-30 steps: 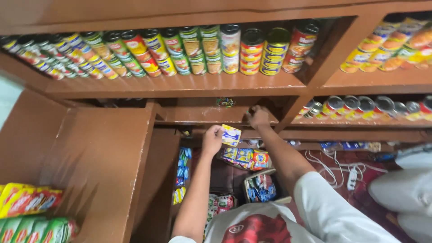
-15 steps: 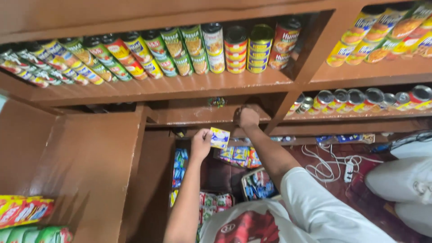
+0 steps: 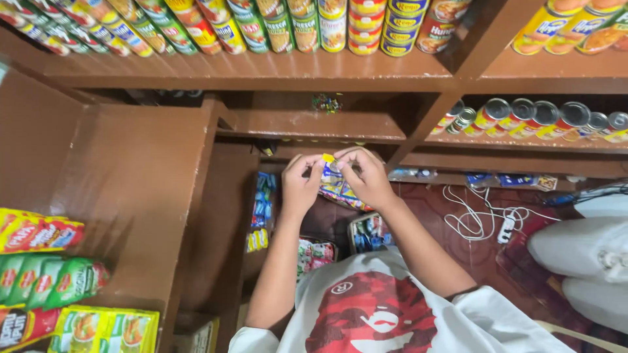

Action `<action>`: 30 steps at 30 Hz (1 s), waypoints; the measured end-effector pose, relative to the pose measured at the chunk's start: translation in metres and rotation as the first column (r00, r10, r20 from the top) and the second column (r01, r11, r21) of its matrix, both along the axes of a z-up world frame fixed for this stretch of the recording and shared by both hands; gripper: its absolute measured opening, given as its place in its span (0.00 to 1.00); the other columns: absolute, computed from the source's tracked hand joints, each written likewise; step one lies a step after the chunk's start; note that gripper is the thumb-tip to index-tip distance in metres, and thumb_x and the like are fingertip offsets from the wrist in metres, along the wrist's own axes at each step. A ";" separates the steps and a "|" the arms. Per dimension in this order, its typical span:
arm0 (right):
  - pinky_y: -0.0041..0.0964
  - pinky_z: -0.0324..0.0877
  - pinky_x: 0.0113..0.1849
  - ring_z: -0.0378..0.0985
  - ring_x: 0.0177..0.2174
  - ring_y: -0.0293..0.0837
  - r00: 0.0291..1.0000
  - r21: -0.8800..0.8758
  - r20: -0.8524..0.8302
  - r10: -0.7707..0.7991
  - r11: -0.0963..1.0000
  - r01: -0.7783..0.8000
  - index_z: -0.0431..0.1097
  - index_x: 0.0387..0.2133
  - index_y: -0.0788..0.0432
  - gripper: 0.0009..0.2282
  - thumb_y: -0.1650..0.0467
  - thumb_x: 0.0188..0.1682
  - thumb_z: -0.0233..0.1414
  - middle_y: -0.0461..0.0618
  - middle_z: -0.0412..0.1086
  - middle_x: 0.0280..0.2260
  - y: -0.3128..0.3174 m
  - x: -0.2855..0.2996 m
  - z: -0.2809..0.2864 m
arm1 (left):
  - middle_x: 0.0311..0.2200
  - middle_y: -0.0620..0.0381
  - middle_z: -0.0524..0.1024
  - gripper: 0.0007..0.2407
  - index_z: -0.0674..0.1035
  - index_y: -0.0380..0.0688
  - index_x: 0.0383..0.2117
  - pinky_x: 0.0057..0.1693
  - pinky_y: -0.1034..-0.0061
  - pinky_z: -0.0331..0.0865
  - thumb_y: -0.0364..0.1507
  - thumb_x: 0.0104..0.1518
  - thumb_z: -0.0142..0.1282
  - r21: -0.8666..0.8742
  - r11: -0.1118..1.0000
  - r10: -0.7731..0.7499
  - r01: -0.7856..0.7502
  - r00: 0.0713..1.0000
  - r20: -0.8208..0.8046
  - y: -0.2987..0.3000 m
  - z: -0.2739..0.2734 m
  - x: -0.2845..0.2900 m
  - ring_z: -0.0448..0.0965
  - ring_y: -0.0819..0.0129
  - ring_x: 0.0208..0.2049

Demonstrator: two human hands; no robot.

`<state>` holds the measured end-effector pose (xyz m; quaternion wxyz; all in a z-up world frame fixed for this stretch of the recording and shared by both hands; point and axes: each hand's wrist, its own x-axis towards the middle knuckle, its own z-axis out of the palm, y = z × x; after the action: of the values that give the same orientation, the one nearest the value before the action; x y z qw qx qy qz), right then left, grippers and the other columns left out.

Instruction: Organizing and stocking various grocery products on wooden shelves and in storage boxes.

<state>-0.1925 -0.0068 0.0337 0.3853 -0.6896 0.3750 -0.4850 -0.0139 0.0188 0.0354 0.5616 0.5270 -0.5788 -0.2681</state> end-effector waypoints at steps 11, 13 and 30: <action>0.36 0.73 0.46 0.78 0.43 0.47 0.999 -0.228 0.024 -0.025 0.973 0.030 0.68 0.34 0.65 0.04 0.79 0.50 0.57 0.56 0.74 0.43 0.034 -0.016 0.050 | 0.30 0.53 0.78 0.04 0.82 0.37 0.36 0.39 0.76 0.74 0.21 0.57 0.61 -0.168 0.985 0.047 -0.035 0.997 0.068 0.048 0.069 -0.040 0.80 0.67 0.30; 0.35 0.73 0.45 0.78 0.41 0.46 0.998 -0.225 0.056 -0.021 0.974 0.033 0.68 0.34 0.65 0.05 0.79 0.50 0.57 0.56 0.74 0.42 0.039 -0.021 0.049 | 0.30 0.53 0.78 0.03 0.82 0.37 0.36 0.39 0.76 0.74 0.21 0.58 0.61 -0.181 0.983 0.046 -0.032 0.996 0.071 0.053 0.073 -0.047 0.80 0.67 0.30; 0.42 0.72 0.53 0.80 0.44 0.48 0.997 -0.257 0.070 -0.022 0.966 0.040 0.68 0.31 0.65 0.05 0.80 0.48 0.58 0.56 0.75 0.40 0.090 -0.089 0.070 | 0.31 0.53 0.78 0.05 0.82 0.41 0.35 0.40 0.69 0.74 0.20 0.56 0.63 -0.378 0.921 0.246 -0.095 0.895 0.372 0.114 0.102 -0.119 0.80 0.58 0.32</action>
<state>-0.2817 0.0830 0.1040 0.2969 -0.7114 0.3062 -0.5586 -0.1328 0.1325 0.1370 0.5330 0.5124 -0.6733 0.0078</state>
